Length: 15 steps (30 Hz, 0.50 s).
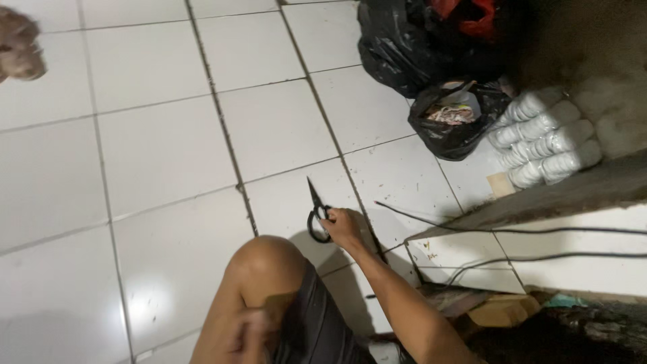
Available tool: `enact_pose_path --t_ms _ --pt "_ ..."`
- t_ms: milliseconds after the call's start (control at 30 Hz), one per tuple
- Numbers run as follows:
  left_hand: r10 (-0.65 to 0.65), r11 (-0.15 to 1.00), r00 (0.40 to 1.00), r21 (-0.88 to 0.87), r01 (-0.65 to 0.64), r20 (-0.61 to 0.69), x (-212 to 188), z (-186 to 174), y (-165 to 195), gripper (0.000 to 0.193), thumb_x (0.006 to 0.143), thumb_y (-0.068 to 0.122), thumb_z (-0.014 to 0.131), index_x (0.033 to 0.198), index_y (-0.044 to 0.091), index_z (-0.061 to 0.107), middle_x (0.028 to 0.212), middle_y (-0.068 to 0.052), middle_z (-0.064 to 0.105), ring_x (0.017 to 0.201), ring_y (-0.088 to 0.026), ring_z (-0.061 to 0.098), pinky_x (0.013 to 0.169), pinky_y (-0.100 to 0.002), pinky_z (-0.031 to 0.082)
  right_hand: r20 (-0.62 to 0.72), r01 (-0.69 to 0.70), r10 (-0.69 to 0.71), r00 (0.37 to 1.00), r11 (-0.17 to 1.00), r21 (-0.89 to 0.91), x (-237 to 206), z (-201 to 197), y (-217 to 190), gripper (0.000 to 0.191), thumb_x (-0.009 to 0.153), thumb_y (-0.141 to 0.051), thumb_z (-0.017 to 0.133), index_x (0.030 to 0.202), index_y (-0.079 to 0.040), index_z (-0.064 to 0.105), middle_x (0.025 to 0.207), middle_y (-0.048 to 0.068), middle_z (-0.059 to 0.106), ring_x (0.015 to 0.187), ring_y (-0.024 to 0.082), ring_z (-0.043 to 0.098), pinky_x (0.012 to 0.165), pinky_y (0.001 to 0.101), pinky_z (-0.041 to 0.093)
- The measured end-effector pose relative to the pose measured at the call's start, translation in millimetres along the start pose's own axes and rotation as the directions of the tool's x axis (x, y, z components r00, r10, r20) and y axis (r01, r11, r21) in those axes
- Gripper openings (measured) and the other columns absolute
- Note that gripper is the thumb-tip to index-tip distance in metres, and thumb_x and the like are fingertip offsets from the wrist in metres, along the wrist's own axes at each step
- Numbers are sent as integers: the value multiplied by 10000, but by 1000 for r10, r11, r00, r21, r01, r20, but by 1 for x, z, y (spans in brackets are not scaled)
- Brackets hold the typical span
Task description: The person arranges shoe lasts on a wall shelf, then sits on the floor and uses shears to trim the edges of white slipper soles. The person handles the lasts and slippers by hand and uses shears for cutting.
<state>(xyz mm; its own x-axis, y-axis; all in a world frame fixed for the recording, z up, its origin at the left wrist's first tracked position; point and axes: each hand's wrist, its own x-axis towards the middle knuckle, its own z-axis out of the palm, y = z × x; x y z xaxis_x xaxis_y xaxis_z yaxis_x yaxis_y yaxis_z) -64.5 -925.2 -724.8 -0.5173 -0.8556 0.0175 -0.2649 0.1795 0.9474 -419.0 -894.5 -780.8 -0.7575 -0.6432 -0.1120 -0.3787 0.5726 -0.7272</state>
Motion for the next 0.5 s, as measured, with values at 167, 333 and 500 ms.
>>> enact_pose_path --t_ms 167,333,500 --pt "-364 743 832 -408 531 418 49 111 73 184 969 191 683 975 11 724 770 -81 710 681 -124 625 621 -240 510 -72 -90 157 985 824 560 48 -43 -17 244 958 -210 727 1049 16 726 797 48 687 719 156 639 676 338 534" --pt "-122 975 772 -69 210 623 100 182 78 337 930 236 702 1194 32 652 1132 -141 693 1089 -273 656 938 -355 527 -357 153 470 807 418 896 132 -116 -44 162 958 -150 694 1016 -3 656 719 32 611 633 142 605 619 321 559" --pt "-141 914 637 348 -210 757 130 233 60 634 909 221 684 1439 -16 428 1496 -233 408 1387 -405 373 1111 -453 401 -525 367 631 571 376 851 210 -187 -23 170 885 10 569 1018 -29 667 716 95 639 585 203 610 548 345 560"
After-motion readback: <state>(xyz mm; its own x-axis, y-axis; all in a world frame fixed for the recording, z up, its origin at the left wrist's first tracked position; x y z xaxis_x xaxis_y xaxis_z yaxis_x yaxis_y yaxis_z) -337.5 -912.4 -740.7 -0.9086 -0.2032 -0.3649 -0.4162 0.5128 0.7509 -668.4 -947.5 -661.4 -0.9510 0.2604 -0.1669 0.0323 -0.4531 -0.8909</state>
